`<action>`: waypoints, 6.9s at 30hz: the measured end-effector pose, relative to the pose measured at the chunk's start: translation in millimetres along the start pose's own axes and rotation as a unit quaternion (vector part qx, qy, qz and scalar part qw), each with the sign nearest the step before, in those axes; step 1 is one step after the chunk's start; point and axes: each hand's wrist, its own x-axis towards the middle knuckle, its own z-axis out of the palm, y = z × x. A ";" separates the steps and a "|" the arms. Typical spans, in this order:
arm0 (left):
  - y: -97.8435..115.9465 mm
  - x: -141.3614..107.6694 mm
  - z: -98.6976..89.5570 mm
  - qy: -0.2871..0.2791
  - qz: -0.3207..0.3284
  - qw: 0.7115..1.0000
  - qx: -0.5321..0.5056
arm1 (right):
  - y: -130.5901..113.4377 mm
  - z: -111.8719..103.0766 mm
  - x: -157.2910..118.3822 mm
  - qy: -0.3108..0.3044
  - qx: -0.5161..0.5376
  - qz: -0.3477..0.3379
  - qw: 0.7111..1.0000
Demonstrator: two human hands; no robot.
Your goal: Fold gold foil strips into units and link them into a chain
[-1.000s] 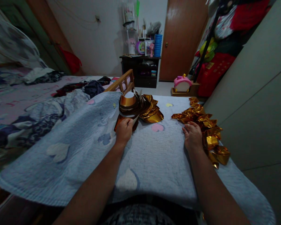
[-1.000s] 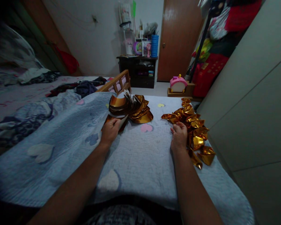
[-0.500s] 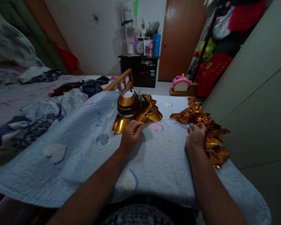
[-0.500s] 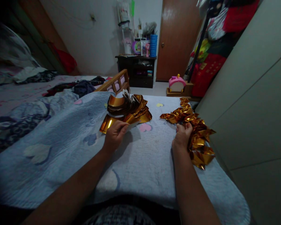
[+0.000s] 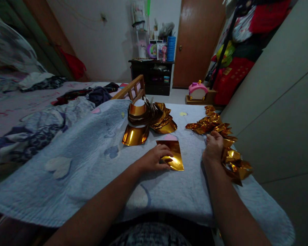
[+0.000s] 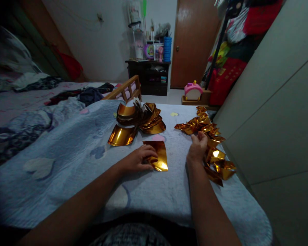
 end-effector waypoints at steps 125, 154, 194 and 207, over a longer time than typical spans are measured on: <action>3.4 -2.8 -8.0 0.130 -0.162 0.965 -0.159 | -28.4 -2.0 -43.8 -0.631 -0.238 -0.007 0.739; -14.6 8.0 9.1 0.139 -0.143 0.962 0.188 | -8.6 7.2 -53.5 -0.504 -0.417 -0.230 0.720; -6.8 11.5 1.9 0.142 -0.136 0.978 -0.072 | -13.0 8.2 -54.0 -0.521 -0.383 -0.160 0.746; -13.7 13.7 2.6 0.212 -0.183 0.896 -0.344 | -19.6 9.5 -53.8 -0.505 -0.270 -0.065 0.817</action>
